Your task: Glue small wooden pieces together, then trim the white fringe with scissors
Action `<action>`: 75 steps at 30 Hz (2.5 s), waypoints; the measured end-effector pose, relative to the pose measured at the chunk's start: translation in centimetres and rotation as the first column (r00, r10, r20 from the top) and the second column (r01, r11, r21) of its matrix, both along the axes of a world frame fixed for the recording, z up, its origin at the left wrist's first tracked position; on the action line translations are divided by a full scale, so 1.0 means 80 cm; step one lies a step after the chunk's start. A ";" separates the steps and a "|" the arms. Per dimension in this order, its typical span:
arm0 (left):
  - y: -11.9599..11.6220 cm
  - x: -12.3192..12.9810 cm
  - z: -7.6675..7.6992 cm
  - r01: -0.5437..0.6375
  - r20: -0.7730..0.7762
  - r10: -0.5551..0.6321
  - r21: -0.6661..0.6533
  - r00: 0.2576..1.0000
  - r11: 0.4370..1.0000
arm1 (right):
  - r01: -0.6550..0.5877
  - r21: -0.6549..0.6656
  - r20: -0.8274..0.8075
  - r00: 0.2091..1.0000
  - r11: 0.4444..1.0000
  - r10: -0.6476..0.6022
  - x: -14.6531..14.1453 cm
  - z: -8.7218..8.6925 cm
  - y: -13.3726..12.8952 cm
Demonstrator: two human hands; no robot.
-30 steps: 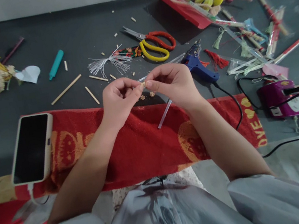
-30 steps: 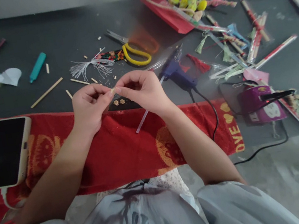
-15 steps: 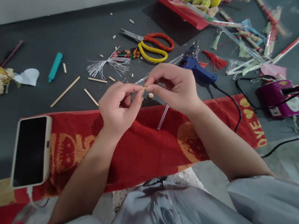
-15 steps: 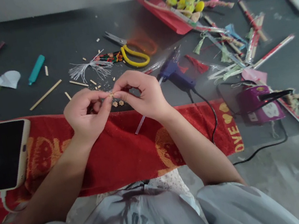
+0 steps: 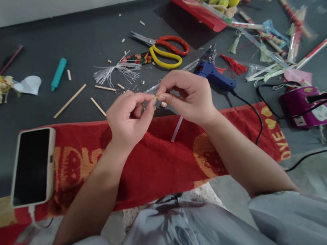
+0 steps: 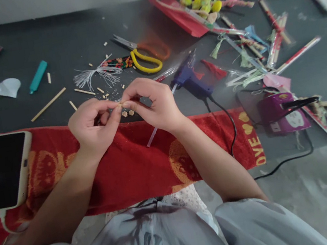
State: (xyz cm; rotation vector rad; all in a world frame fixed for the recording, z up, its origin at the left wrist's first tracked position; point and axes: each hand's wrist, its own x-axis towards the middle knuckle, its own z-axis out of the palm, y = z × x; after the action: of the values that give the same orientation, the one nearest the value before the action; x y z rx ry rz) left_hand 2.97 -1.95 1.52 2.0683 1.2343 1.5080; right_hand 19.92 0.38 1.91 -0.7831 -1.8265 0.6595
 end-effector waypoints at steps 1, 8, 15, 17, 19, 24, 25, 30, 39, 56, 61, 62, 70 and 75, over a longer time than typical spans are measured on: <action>0.000 0.000 -0.001 -0.008 0.000 0.008 -0.003 1.000 1.000 | 0.001 0.001 0.004 1.000 1.000 -0.001 0.000 0.000 0.000; 0.007 0.000 -0.008 -0.044 0.048 0.046 -0.041 0.998 0.998 | 0.008 0.029 0.070 0.998 1.000 -0.010 0.001 -0.002 0.002; 0.007 0.003 -0.002 -0.005 0.242 0.055 -0.205 0.969 0.979 | 0.024 0.076 0.056 0.998 0.997 -0.028 0.004 -0.002 0.005; 0.009 0.002 -0.004 0.081 0.305 0.016 -0.304 0.952 0.949 | 0.034 0.096 0.056 0.998 0.995 -0.039 0.004 -0.002 0.006; 0.011 0.001 -0.007 0.165 0.356 -0.025 -0.369 0.934 0.915 | 0.031 0.121 0.062 0.997 0.992 -0.038 0.005 -0.003 0.006; 0.014 -0.002 -0.012 0.268 0.455 -0.059 -0.411 0.888 0.871 | 0.012 0.246 0.095 0.995 0.969 -0.036 0.005 -0.003 0.005; 0.013 -0.002 -0.012 0.281 0.468 -0.063 -0.411 0.881 0.868 | 0.009 0.263 0.105 0.994 0.965 -0.038 0.006 -0.003 0.004; 0.010 -0.001 -0.006 0.290 0.473 -0.083 -0.383 0.877 0.877 | 0.029 0.296 0.090 0.994 0.955 -0.059 0.007 -0.003 0.003; 0.001 0.001 0.002 0.035 0.199 -0.020 -0.073 0.980 0.997 | 0.067 0.088 0.010 0.998 0.994 -0.068 0.002 0.004 -0.005; 0.001 -0.002 -0.001 -0.033 0.011 0.032 0.140 0.999 0.990 | 0.057 -0.013 -0.061 0.996 0.998 -0.058 -0.002 0.005 -0.007; 0.000 0.001 -0.002 -0.030 0.091 0.026 0.039 0.995 0.999 | 0.049 -0.071 -0.078 0.995 0.996 -0.055 -0.002 0.003 -0.006; 0.000 0.002 -0.002 -0.026 0.120 0.026 0.001 0.992 1.000 | 0.051 -0.082 -0.090 0.994 0.995 -0.058 -0.002 0.003 -0.006; -0.001 0.006 0.001 0.018 0.173 0.008 -0.147 0.985 0.989 | 0.055 -0.157 -0.142 0.987 0.986 -0.078 0.009 0.002 0.001; -0.002 0.005 0.000 0.033 0.121 -0.010 -0.185 0.993 0.982 | -0.034 -0.209 -0.023 0.999 0.977 0.030 0.016 0.007 0.005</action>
State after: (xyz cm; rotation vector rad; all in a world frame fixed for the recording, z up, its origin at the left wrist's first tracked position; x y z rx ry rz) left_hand 3.39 -2.09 1.54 1.8390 1.2519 1.4251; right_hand 21.21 0.82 2.47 -0.8828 -1.7738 0.8886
